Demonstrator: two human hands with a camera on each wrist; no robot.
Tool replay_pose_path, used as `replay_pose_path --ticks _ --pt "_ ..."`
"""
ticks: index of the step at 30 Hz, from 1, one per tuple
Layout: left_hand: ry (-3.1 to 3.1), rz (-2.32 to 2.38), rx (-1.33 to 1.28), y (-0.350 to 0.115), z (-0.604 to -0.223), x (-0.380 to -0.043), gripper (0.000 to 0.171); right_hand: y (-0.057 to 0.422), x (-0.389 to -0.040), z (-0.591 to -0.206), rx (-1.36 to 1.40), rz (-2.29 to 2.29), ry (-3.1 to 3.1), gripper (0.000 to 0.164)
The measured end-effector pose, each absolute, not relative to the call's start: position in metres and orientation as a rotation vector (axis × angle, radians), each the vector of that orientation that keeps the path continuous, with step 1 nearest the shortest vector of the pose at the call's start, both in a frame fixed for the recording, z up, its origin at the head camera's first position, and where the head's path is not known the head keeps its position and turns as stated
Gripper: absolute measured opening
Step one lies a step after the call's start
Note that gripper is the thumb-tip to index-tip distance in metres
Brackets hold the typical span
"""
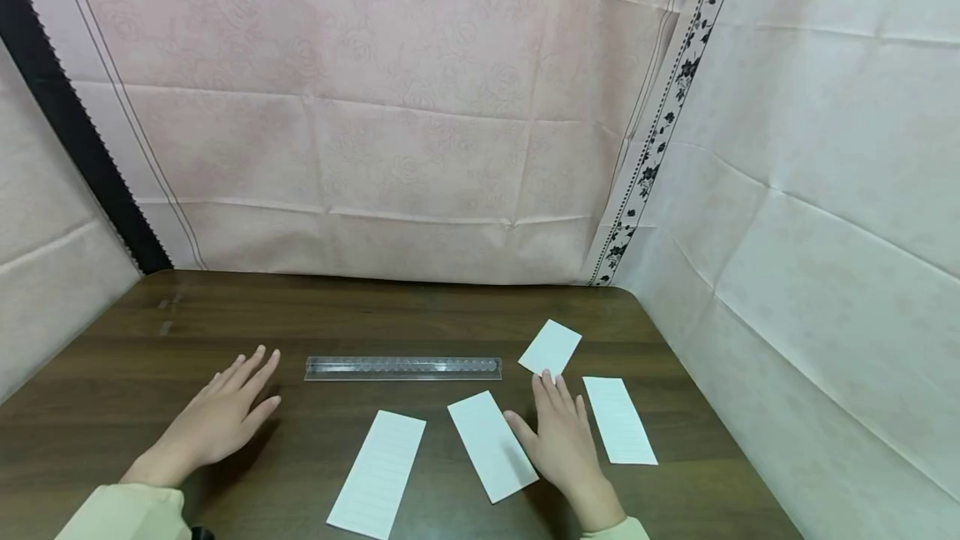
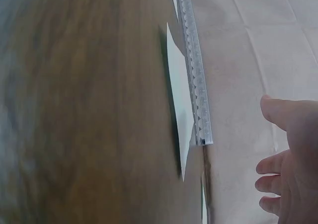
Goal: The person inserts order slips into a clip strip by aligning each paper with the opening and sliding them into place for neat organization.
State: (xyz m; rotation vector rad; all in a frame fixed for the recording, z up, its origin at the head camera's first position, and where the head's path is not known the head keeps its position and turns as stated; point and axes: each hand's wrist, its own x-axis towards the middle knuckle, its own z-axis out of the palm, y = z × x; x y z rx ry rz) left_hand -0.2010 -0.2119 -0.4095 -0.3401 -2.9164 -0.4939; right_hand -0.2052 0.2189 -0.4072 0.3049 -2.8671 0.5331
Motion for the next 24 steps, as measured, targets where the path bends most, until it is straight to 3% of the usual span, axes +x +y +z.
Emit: replay_pose_path --ticks 24 --pt "-2.914 -0.572 -0.342 -0.21 -0.407 -0.21 0.063 0.205 -0.204 -0.407 0.301 0.607 -2.867 0.071"
